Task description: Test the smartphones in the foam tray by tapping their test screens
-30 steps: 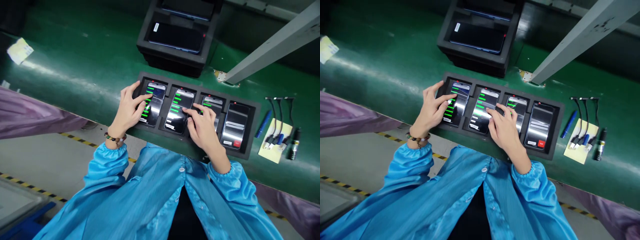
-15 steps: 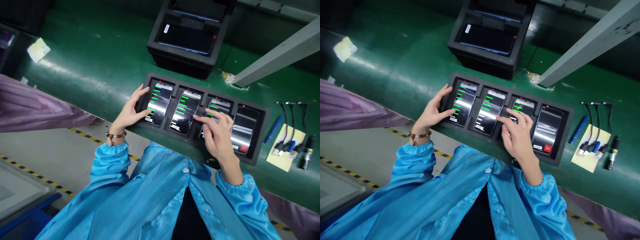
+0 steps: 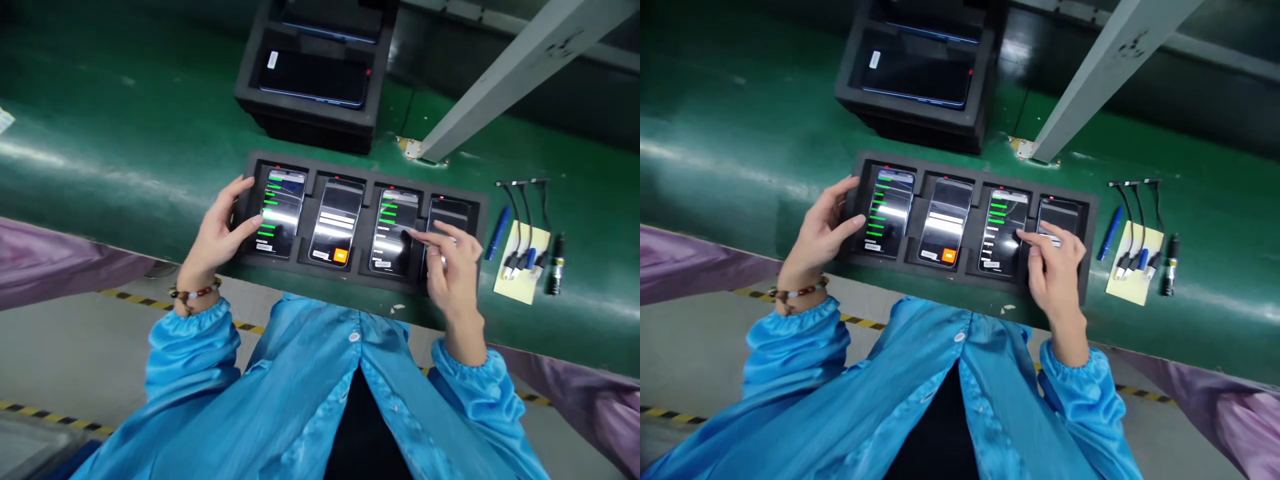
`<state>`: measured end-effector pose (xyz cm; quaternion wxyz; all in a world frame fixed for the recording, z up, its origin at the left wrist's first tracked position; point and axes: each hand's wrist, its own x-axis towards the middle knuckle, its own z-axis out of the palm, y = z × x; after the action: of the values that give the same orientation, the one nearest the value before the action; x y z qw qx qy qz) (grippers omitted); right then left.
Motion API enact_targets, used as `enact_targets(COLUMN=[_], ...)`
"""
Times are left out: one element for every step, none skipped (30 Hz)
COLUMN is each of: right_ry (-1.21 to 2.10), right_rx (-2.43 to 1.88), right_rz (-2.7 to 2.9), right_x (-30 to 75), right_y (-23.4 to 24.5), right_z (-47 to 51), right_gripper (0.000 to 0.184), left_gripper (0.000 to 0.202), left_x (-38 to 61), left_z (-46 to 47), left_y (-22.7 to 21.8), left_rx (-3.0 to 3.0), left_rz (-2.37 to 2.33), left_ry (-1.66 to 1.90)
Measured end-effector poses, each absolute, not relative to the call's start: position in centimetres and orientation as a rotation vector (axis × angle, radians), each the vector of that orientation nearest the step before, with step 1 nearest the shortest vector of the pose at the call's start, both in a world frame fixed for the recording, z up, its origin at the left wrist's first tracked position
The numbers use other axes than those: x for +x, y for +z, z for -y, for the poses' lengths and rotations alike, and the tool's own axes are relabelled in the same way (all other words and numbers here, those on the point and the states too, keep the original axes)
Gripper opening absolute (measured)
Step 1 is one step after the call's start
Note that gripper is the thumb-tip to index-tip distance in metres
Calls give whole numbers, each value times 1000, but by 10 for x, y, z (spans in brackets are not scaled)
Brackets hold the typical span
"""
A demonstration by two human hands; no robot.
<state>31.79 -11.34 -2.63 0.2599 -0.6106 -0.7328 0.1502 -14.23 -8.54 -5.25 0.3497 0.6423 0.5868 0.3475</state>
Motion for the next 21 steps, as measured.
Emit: enact_targets(right_ry=[423,437,449,460,471,479,476,457,423,379,333,295,268,253,251,255,260,261,260,255,253], right_rx=[-1642,-1631,-1623,-1618,-1614,-1609,-1607,-1614,-1633,-1661,-1694,-1726,-1753,-1773,-1789,-1800,-1810,-1818,-1824,-1822,-1812], right_rz=[2014,2034,2051,2065,2077,2081,2070,2035,1978,1908,1834,1770,1725,1703,1702,1716,1736,1753,1764,1770,1779], right_x=[315,312,309,307,307,309,313,319,327,335,345,353,361,367,371,373,374,372,369,365,359], right_y=[-28,-29,-30,-31,-31,-31,-32,-32,-33,-34,-36,-38,-40,-42,-44,-45,-46,-46,-45,-44,-43], right_z=[113,112,111,110,110,110,111,113,116,119,123,126,130,133,135,137,137,137,136,135,132], right_gripper=[37,37,38,38,38,39,39,39,39,38,38,38,38,38,37,37,37,37,37,38,38], left_gripper=[78,75,72,70,68,66,64,62,59,55,50,45,40,35,32,31,30,30,30,30,30], left_x=[-138,-134,-131,-128,-125,-122,-119,-115,-110,-104,-98,-91,-84,-77,-71,-66,-63,-61,-60,-60,-62], left_z=[85,84,84,83,83,82,83,83,83,84,85,86,86,86,86,86,86,86,86,87,88], left_y=[-51,-49,-48,-46,-44,-43,-42,-40,-39,-38,-37,-36,-35,-34,-34,-34,-35,-35,-35,-35,-35], left_rx=[1684,1701,1714,1725,1737,1753,1777,1805,1837,1872,1907,1939,1967,1992,2013,2031,2047,2064,2079,2095,2107], left_rz=[-1574,-1626,-1669,-1701,-1727,-1750,-1774,-1800,-1827,-1853,-1875,-1887,-1889,-1878,-1858,-1836,-1817,-1804,-1804,-1817,-1843], left_ry=[890,874,861,852,845,839,839,847,866,892,925,950,969,974,970,960,943,926,910,895,893])
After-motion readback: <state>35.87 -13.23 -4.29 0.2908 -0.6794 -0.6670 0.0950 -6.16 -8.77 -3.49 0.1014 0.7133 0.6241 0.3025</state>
